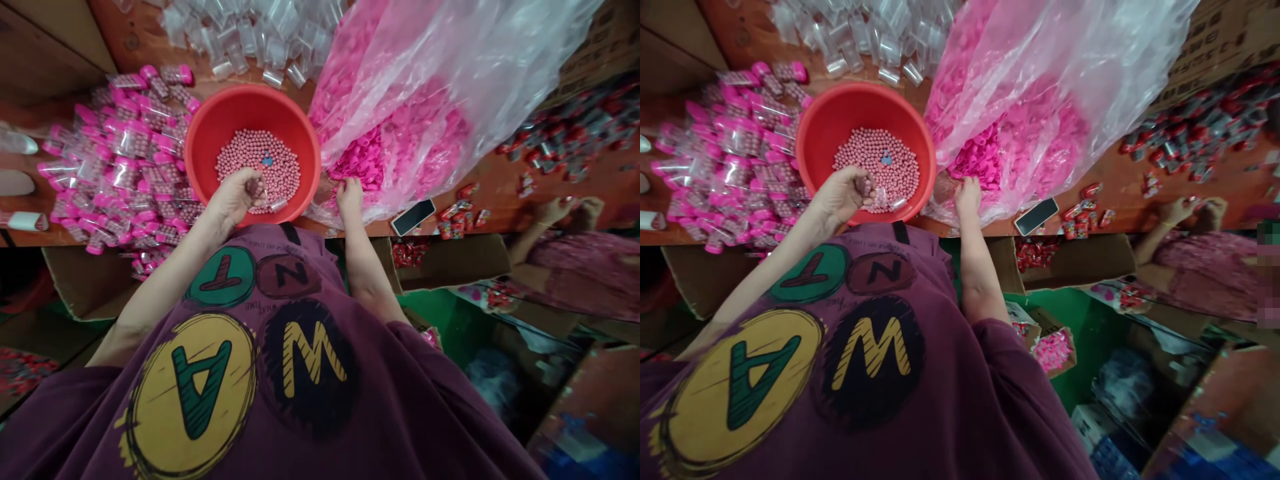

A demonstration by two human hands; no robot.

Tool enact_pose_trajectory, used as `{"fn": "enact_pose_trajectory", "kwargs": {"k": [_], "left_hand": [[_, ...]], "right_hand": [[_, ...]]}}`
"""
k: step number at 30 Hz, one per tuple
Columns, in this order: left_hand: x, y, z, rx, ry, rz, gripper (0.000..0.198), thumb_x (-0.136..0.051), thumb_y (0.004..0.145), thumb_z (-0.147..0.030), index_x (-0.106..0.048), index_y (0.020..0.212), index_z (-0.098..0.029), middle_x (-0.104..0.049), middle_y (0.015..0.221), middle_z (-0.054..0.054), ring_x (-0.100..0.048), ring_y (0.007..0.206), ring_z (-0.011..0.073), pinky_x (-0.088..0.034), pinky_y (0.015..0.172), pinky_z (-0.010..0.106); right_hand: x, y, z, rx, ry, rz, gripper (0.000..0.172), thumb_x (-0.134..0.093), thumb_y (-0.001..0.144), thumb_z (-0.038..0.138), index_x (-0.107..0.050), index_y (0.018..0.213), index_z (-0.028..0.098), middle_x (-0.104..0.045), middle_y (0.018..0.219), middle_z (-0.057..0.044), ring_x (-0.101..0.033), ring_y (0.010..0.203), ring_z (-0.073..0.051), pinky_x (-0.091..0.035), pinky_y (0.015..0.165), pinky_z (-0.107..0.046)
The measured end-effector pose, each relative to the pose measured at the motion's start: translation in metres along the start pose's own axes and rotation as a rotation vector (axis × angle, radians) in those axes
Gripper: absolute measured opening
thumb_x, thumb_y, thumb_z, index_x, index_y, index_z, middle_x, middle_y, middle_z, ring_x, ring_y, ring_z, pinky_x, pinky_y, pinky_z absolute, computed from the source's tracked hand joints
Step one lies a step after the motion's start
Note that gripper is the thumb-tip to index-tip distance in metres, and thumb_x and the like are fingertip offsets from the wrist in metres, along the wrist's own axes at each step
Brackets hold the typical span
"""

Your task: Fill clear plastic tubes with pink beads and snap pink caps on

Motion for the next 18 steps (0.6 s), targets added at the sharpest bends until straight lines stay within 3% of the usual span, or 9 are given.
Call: {"fn": "enact_pose_trajectory", "kwargs": {"k": [3, 7, 11, 13, 16, 18], "left_hand": [[0.002, -0.002, -0.004, -0.009, 0.011, -0.027, 0.014, -0.069, 0.078, -0.034, -0.062, 0.069, -0.026, -0.063, 0.062, 0.002, -0.06, 0.06, 0.0161, -0.047, 0.054, 0.029], [0.002, -0.004, -0.005, -0.033, 0.007, -0.025, 0.02, -0.073, 0.085, -0.039, -0.065, 0.074, -0.024, -0.068, 0.068, 0.004, -0.065, 0.065, 0.0167, -0.055, 0.06, 0.03], [-0.005, -0.002, -0.005, -0.102, 0.014, 0.004, 0.042, -0.068, 0.097, -0.065, -0.071, 0.091, -0.024, -0.075, 0.078, 0.008, -0.078, 0.084, 0.024, -0.064, 0.072, 0.036], [-0.011, 0.001, -0.007, -0.114, -0.01, 0.036, 0.048, -0.061, 0.1, -0.07, -0.075, 0.1, -0.024, -0.077, 0.082, 0.01, -0.081, 0.095, 0.0272, -0.067, 0.076, 0.038], [-0.019, 0.005, -0.008, -0.09, -0.097, 0.113, 0.039, -0.053, 0.104, -0.051, -0.078, 0.109, -0.021, -0.081, 0.09, 0.012, -0.082, 0.106, 0.0268, -0.069, 0.081, 0.037], [-0.023, 0.005, -0.009, -0.084, -0.151, 0.153, 0.03, -0.054, 0.101, -0.036, -0.079, 0.11, -0.02, -0.083, 0.098, 0.012, -0.081, 0.106, 0.0241, -0.068, 0.082, 0.035]], "right_hand": [[-0.009, 0.014, 0.014, 0.033, -0.039, 0.019, 0.04, -0.055, 0.099, 0.012, -0.073, 0.134, 0.009, -0.069, 0.14, -0.027, -0.067, 0.127, -0.038, -0.051, 0.12, -0.061], [-0.014, 0.018, 0.021, 0.042, -0.079, 0.03, 0.035, -0.057, 0.1, 0.011, -0.074, 0.13, 0.01, -0.068, 0.142, -0.028, -0.064, 0.135, -0.04, -0.046, 0.124, -0.068], [0.001, 0.012, 0.013, 0.091, -0.031, -0.038, 0.033, -0.056, 0.105, 0.022, -0.074, 0.13, 0.01, -0.067, 0.148, -0.029, -0.059, 0.145, -0.042, -0.042, 0.127, -0.07], [0.014, 0.011, 0.007, 0.086, 0.132, -0.122, 0.04, -0.049, 0.109, 0.03, -0.072, 0.135, 0.012, -0.071, 0.142, -0.026, -0.065, 0.14, -0.039, -0.046, 0.126, -0.067], [0.032, 0.006, 0.014, 0.121, 0.487, -0.202, 0.056, -0.042, 0.112, 0.058, -0.07, 0.14, 0.019, -0.075, 0.124, -0.017, -0.074, 0.122, -0.033, -0.06, 0.112, -0.059], [0.036, -0.001, 0.038, 0.177, 0.679, -0.071, 0.063, -0.043, 0.109, 0.071, -0.069, 0.144, 0.026, -0.074, 0.106, -0.009, -0.077, 0.101, -0.028, -0.067, 0.095, -0.052]]}}
Point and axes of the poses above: each hand's wrist, its own y-axis towards the middle knuckle, its own x-axis out of the back of the hand, z = x × y, the point moved 4 cm from there along y, towards the middle knuckle
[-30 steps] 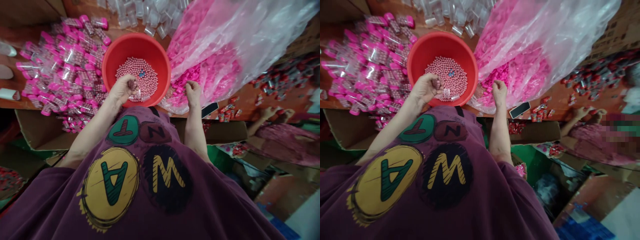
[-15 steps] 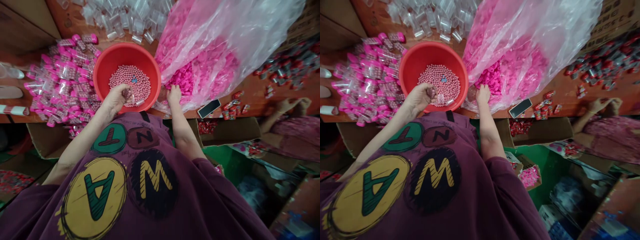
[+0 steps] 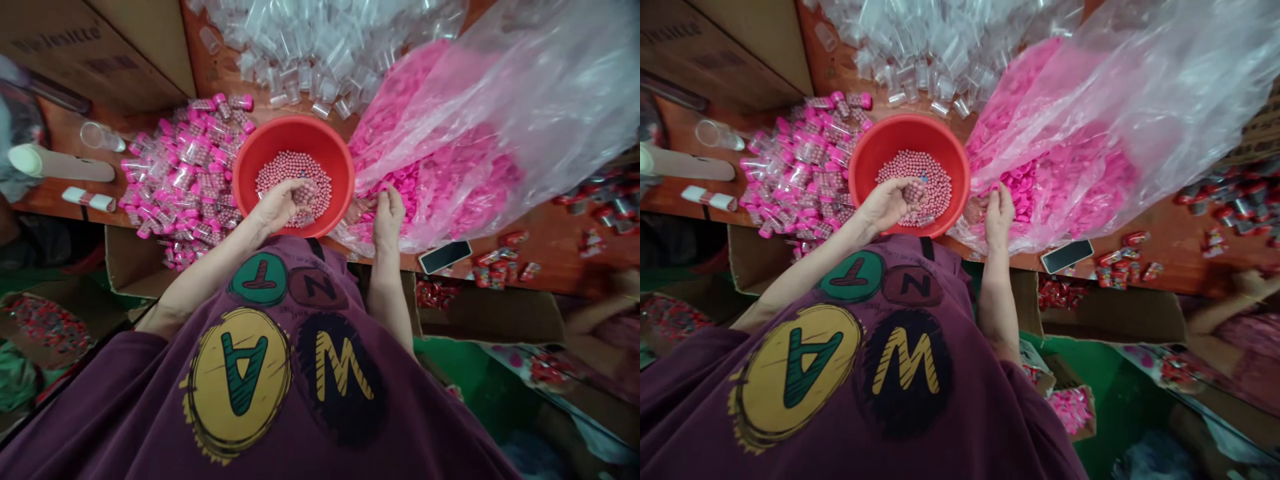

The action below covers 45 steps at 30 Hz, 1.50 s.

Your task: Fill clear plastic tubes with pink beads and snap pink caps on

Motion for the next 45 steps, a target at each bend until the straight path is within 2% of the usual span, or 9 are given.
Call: {"fn": "enact_pose_trajectory", "kwargs": {"k": [3, 6, 11, 17, 31, 36, 40, 43, 45], "left_hand": [[-0.003, -0.002, -0.001, -0.011, -0.053, 0.022, 0.021, -0.063, 0.097, -0.025, -0.078, 0.112, -0.02, -0.083, 0.107, 0.009, -0.079, 0.094, 0.0186, -0.064, 0.078, 0.031], [-0.006, -0.006, -0.004, -0.037, -0.105, 0.025, 0.017, -0.072, 0.097, -0.023, -0.076, 0.114, -0.019, -0.082, 0.107, 0.006, -0.076, 0.086, 0.014, -0.059, 0.075, 0.027], [-0.01, -0.016, -0.012, -0.097, -0.129, -0.007, 0.012, -0.079, 0.101, -0.024, -0.076, 0.111, -0.018, -0.08, 0.102, 0.002, -0.072, 0.084, 0.0098, -0.053, 0.075, 0.022], [-0.016, -0.02, -0.015, -0.065, -0.185, -0.006, 0.006, -0.077, 0.103, -0.02, -0.072, 0.106, -0.017, -0.071, 0.084, -0.003, -0.068, 0.069, 0.0065, -0.048, 0.065, 0.019], [-0.018, -0.022, -0.008, -0.071, -0.291, -0.032, 0.017, -0.061, 0.113, -0.013, -0.065, 0.097, -0.016, -0.066, 0.076, -0.006, -0.06, 0.057, 0.0024, -0.046, 0.059, 0.016], [-0.021, -0.031, -0.011, -0.078, -0.312, -0.071, 0.022, -0.057, 0.114, -0.01, -0.064, 0.093, -0.016, -0.063, 0.071, -0.006, -0.056, 0.055, 0.0024, -0.043, 0.056, 0.016], [-0.018, -0.038, -0.013, -0.078, -0.257, -0.045, 0.011, -0.071, 0.108, -0.018, -0.067, 0.099, -0.017, -0.064, 0.071, -0.006, -0.056, 0.054, 0.0035, -0.041, 0.054, 0.017], [-0.014, -0.041, -0.019, -0.154, -0.193, 0.04, 0.012, -0.081, 0.102, -0.025, -0.072, 0.104, -0.017, -0.069, 0.077, -0.004, -0.06, 0.059, 0.0049, -0.044, 0.056, 0.018], [-0.01, -0.04, -0.025, -0.21, -0.131, 0.08, 0.015, -0.084, 0.099, -0.029, -0.075, 0.104, -0.018, -0.072, 0.08, -0.002, -0.063, 0.063, 0.0061, -0.047, 0.059, 0.019]], "right_hand": [[-0.033, -0.008, 0.05, 0.041, 0.166, 0.244, 0.061, -0.055, 0.106, 0.075, -0.067, 0.147, 0.032, -0.074, 0.104, -0.005, -0.075, 0.092, -0.024, -0.07, 0.09, -0.048], [-0.059, -0.011, 0.098, 0.138, 0.256, 0.291, 0.063, -0.066, 0.101, 0.079, -0.065, 0.144, 0.033, -0.075, 0.121, -0.007, -0.075, 0.103, -0.022, -0.07, 0.095, -0.046], [-0.075, -0.012, 0.135, 0.153, 0.322, 0.351, 0.058, -0.072, 0.095, 0.081, -0.072, 0.12, 0.028, -0.076, 0.104, -0.002, -0.072, 0.09, -0.017, -0.068, 0.092, -0.04], [-0.078, -0.025, 0.145, 0.222, 0.244, 0.303, 0.047, -0.072, 0.1, 0.071, -0.076, 0.113, 0.026, -0.078, 0.111, -0.003, -0.074, 0.106, -0.019, -0.064, 0.106, -0.045], [-0.09, -0.038, 0.143, 0.502, -0.025, 0.139, 0.032, -0.057, 0.114, 0.051, -0.076, 0.117, 0.026, -0.075, 0.112, -0.006, -0.075, 0.111, -0.021, -0.064, 0.104, -0.045], [-0.087, -0.043, 0.15, 0.599, -0.026, 0.208, 0.027, -0.053, 0.114, 0.034, -0.075, 0.126, 0.026, -0.073, 0.12, -0.007, -0.074, 0.117, -0.021, -0.064, 0.105, -0.046], [-0.071, -0.045, 0.167, 0.593, -0.048, 0.338, 0.027, -0.055, 0.108, 0.025, -0.078, 0.121, 0.027, -0.073, 0.115, -0.006, -0.073, 0.11, -0.02, -0.066, 0.102, -0.045], [-0.06, -0.052, 0.177, 0.547, -0.015, 0.393, 0.029, -0.057, 0.108, 0.03, -0.078, 0.129, 0.031, -0.073, 0.121, -0.005, -0.072, 0.114, -0.021, -0.066, 0.105, -0.048], [-0.057, -0.055, 0.175, 0.477, 0.054, 0.338, 0.034, -0.06, 0.109, 0.04, -0.071, 0.141, 0.035, -0.071, 0.128, -0.005, -0.071, 0.115, -0.022, -0.067, 0.105, -0.049]]}}
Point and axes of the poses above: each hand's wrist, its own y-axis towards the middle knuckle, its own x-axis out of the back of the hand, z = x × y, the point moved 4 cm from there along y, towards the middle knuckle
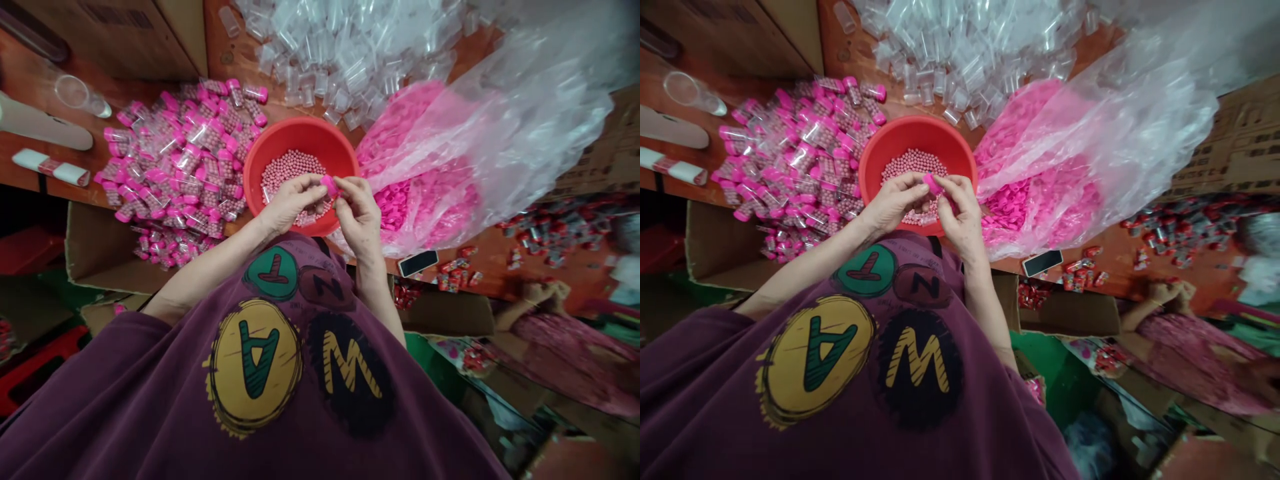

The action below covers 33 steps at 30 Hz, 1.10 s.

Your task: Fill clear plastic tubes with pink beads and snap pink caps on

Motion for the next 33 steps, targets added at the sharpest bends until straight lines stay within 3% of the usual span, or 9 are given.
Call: {"fn": "enact_pose_trajectory", "kwargs": {"k": [3, 5, 8, 10, 13, 16, 25, 30, 33], "left_hand": [[0.005, 0.004, -0.007, -0.075, 0.113, 0.024, 0.018, -0.088, 0.094, -0.029, -0.077, 0.102, -0.017, -0.075, 0.084, -0.001, -0.065, 0.067, 0.0073, -0.051, 0.065, 0.021], [0.008, 0.004, -0.01, -0.119, 0.179, 0.018, 0.016, -0.088, 0.093, -0.026, -0.077, 0.101, -0.016, -0.076, 0.086, -0.001, -0.066, 0.071, 0.0081, -0.055, 0.072, 0.022], [0.008, 0.002, -0.011, -0.12, 0.24, -0.015, 0.009, -0.084, 0.094, -0.02, -0.078, 0.099, -0.015, -0.076, 0.086, 0.0, -0.068, 0.076, 0.0096, -0.057, 0.078, 0.024], [0.007, -0.002, -0.012, -0.095, 0.239, -0.058, 0.004, -0.081, 0.094, -0.016, -0.078, 0.097, -0.015, -0.076, 0.086, 0.0, -0.068, 0.078, 0.0102, -0.057, 0.081, 0.025], [0.002, -0.007, -0.011, -0.044, 0.182, -0.129, 0.004, -0.08, 0.095, -0.015, -0.079, 0.098, -0.015, -0.076, 0.087, 0.001, -0.067, 0.077, 0.01, -0.056, 0.079, 0.024], [-0.002, -0.009, -0.007, 0.004, 0.123, -0.157, 0.007, -0.081, 0.096, -0.02, -0.078, 0.101, -0.015, -0.076, 0.086, 0.0, -0.066, 0.072, 0.0095, -0.056, 0.073, 0.022], [-0.002, -0.011, -0.002, 0.011, 0.137, -0.195, 0.008, -0.082, 0.099, -0.021, -0.076, 0.098, -0.015, -0.071, 0.076, -0.003, -0.064, 0.065, 0.0084, -0.053, 0.066, 0.021], [0.0, -0.007, 0.007, 0.104, 0.109, -0.255, 0.019, -0.08, 0.102, -0.024, -0.071, 0.087, -0.015, -0.068, 0.069, -0.003, -0.06, 0.059, 0.0075, -0.05, 0.062, 0.021], [0.007, -0.001, 0.017, 0.13, 0.095, -0.234, 0.021, -0.084, 0.1, -0.029, -0.072, 0.088, -0.016, -0.071, 0.073, -0.003, -0.061, 0.06, 0.007, -0.051, 0.063, 0.02]], "right_hand": [[-0.003, -0.003, -0.014, -0.116, 0.102, -0.153, 0.05, -0.065, 0.107, 0.059, -0.059, 0.151, 0.037, -0.068, 0.127, -0.006, -0.072, 0.104, -0.02, -0.07, 0.094, -0.044], [-0.007, -0.003, -0.022, -0.17, 0.147, -0.179, 0.053, -0.067, 0.104, 0.067, -0.061, 0.146, 0.035, -0.069, 0.12, -0.005, -0.072, 0.097, -0.018, -0.07, 0.089, -0.041], [-0.012, 0.0, -0.016, -0.173, 0.074, -0.079, 0.047, -0.064, 0.107, 0.066, -0.069, 0.136, 0.03, -0.074, 0.119, -0.006, -0.073, 0.107, -0.021, -0.069, 0.1, -0.046], [-0.014, 0.0, -0.002, -0.119, -0.086, 0.033, 0.044, -0.063, 0.109, 0.057, -0.068, 0.142, 0.029, -0.073, 0.129, -0.009, -0.072, 0.121, -0.026, -0.064, 0.112, -0.054], [-0.019, -0.003, 0.01, -0.053, -0.339, 0.142, 0.063, -0.075, 0.101, 0.047, -0.058, 0.157, 0.025, -0.065, 0.146, -0.016, -0.063, 0.142, -0.037, -0.053, 0.126, -0.068], [-0.026, -0.003, 0.007, -0.054, -0.467, 0.15, 0.079, -0.085, 0.092, 0.046, -0.053, 0.16, 0.02, -0.06, 0.151, -0.021, -0.055, 0.15, -0.046, -0.046, 0.129, -0.078], [-0.037, -0.005, -0.004, -0.038, -0.507, 0.146, 0.067, -0.078, 0.094, 0.037, -0.053, 0.153, 0.017, -0.063, 0.141, -0.021, -0.06, 0.139, -0.044, -0.051, 0.124, -0.076], [-0.046, -0.004, -0.024, -0.027, -0.527, 0.188, 0.055, -0.077, 0.091, 0.042, -0.061, 0.136, 0.015, -0.066, 0.122, -0.018, -0.063, 0.126, -0.04, -0.054, 0.119, -0.072], [-0.051, -0.008, -0.036, -0.02, -0.542, 0.162, 0.054, -0.078, 0.089, 0.041, -0.063, 0.136, 0.018, -0.069, 0.123, -0.017, -0.065, 0.123, -0.038, -0.056, 0.116, -0.067]]}}
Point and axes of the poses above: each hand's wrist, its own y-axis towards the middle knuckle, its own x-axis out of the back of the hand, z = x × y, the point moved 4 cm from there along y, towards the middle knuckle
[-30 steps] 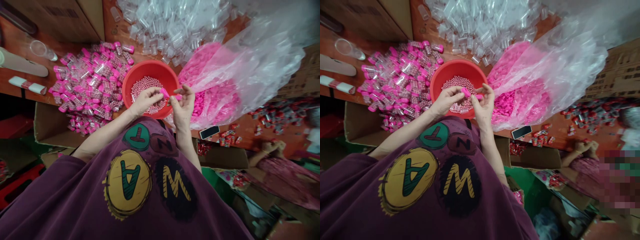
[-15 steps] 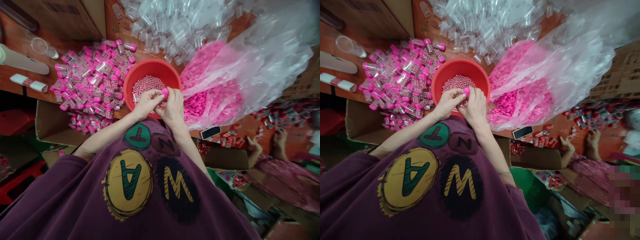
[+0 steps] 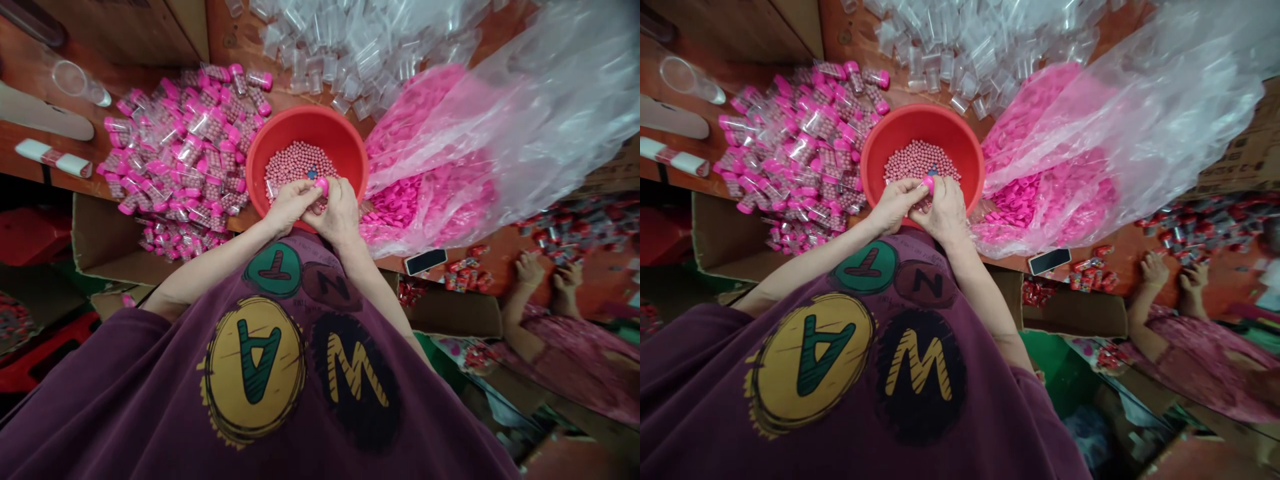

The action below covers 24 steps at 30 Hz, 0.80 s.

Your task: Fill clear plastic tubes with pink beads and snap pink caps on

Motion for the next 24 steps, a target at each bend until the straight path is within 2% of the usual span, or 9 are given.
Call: {"fn": "enact_pose_trajectory", "kwargs": {"k": [3, 5, 11, 13, 15, 17, 20, 22, 24], "left_hand": [[0.001, 0.01, 0.014, 0.032, 0.035, 0.0, 0.023, -0.082, 0.102, -0.028, -0.07, 0.086, -0.015, -0.07, 0.071, -0.003, -0.06, 0.057, 0.0066, -0.05, 0.061, 0.019], [0.002, 0.018, 0.024, 0.073, 0.089, -0.039, 0.032, -0.077, 0.105, -0.023, -0.064, 0.076, -0.016, -0.064, 0.061, -0.005, -0.058, 0.054, 0.0069, -0.047, 0.059, 0.019], [0.007, 0.036, 0.039, 0.136, 0.118, -0.091, 0.039, -0.073, 0.105, -0.019, -0.062, 0.068, -0.017, -0.061, 0.057, -0.004, -0.055, 0.056, 0.0091, -0.045, 0.062, 0.022], [0.012, 0.038, 0.039, 0.145, 0.12, -0.11, 0.039, -0.068, 0.106, -0.018, -0.062, 0.067, -0.016, -0.062, 0.059, -0.003, -0.056, 0.059, 0.0101, -0.046, 0.065, 0.023], [0.019, 0.043, 0.038, 0.124, 0.158, -0.12, 0.037, -0.068, 0.105, -0.018, -0.062, 0.068, -0.017, -0.062, 0.06, -0.003, -0.056, 0.061, 0.0114, -0.047, 0.067, 0.024], [0.031, 0.051, 0.031, 0.022, 0.25, -0.153, 0.028, -0.071, 0.102, -0.018, -0.065, 0.075, -0.017, -0.064, 0.066, -0.003, -0.057, 0.065, 0.0127, -0.048, 0.069, 0.025], [0.062, 0.064, 0.0, -0.275, 0.439, -0.3, 0.005, -0.073, 0.1, -0.019, -0.072, 0.095, -0.019, -0.073, 0.088, 0.001, -0.065, 0.082, 0.0162, -0.052, 0.086, 0.028], [0.088, 0.069, -0.031, -0.477, 0.521, -0.395, 0.009, -0.065, 0.105, -0.026, -0.072, 0.108, -0.021, -0.078, 0.108, 0.007, -0.069, 0.105, 0.0213, -0.053, 0.105, 0.035], [0.116, 0.077, -0.06, -0.554, 0.587, -0.429, 0.017, -0.068, 0.104, -0.037, -0.071, 0.114, -0.024, -0.078, 0.121, 0.01, -0.065, 0.128, 0.0282, -0.05, 0.117, 0.042]], "right_hand": [[-0.008, -0.006, -0.004, -0.011, -0.041, 0.036, 0.065, -0.077, 0.088, 0.038, -0.059, 0.146, 0.015, -0.07, 0.133, -0.021, -0.065, 0.126, -0.04, -0.059, 0.108, -0.063], [-0.013, -0.009, -0.008, -0.045, -0.116, 0.09, 0.071, -0.075, 0.088, 0.036, -0.056, 0.151, 0.009, -0.068, 0.14, -0.028, -0.065, 0.129, -0.044, -0.06, 0.102, -0.062], [-0.026, 0.005, -0.015, -0.054, -0.234, 0.284, 0.048, -0.069, 0.088, 0.042, -0.071, 0.121, 0.007, -0.075, 0.116, -0.028, -0.071, 0.112, -0.043, -0.057, 0.095, -0.055], [-0.03, 0.012, -0.014, -0.055, -0.231, 0.322, 0.048, -0.069, 0.088, 0.043, -0.072, 0.119, 0.007, -0.076, 0.114, -0.028, -0.072, 0.113, -0.044, -0.057, 0.096, -0.055], [-0.035, 0.018, -0.012, -0.066, -0.209, 0.332, 0.054, -0.07, 0.089, 0.045, -0.071, 0.128, 0.007, -0.077, 0.117, -0.028, -0.072, 0.116, -0.045, -0.057, 0.098, -0.057], [-0.041, 0.021, -0.011, -0.06, -0.148, 0.316, 0.068, -0.07, 0.092, 0.045, -0.063, 0.147, 0.007, -0.075, 0.132, -0.029, -0.072, 0.123, -0.045, -0.057, 0.102, -0.059], [-0.051, 0.022, -0.018, -0.045, -0.029, 0.249, 0.087, -0.069, 0.095, 0.046, -0.042, 0.17, 0.009, -0.061, 0.159, -0.032, -0.065, 0.141, -0.045, -0.058, 0.108, -0.063], [-0.057, 0.018, -0.03, -0.074, 0.028, 0.226, 0.082, -0.066, 0.098, 0.046, -0.046, 0.168, 0.008, -0.061, 0.16, -0.033, -0.065, 0.143, -0.043, -0.058, 0.111, -0.064], [-0.062, 0.008, -0.047, -0.141, 0.068, 0.259, 0.061, -0.061, 0.1, 0.041, -0.065, 0.151, 0.007, -0.075, 0.138, -0.029, -0.073, 0.127, -0.039, -0.06, 0.111, -0.061]]}}
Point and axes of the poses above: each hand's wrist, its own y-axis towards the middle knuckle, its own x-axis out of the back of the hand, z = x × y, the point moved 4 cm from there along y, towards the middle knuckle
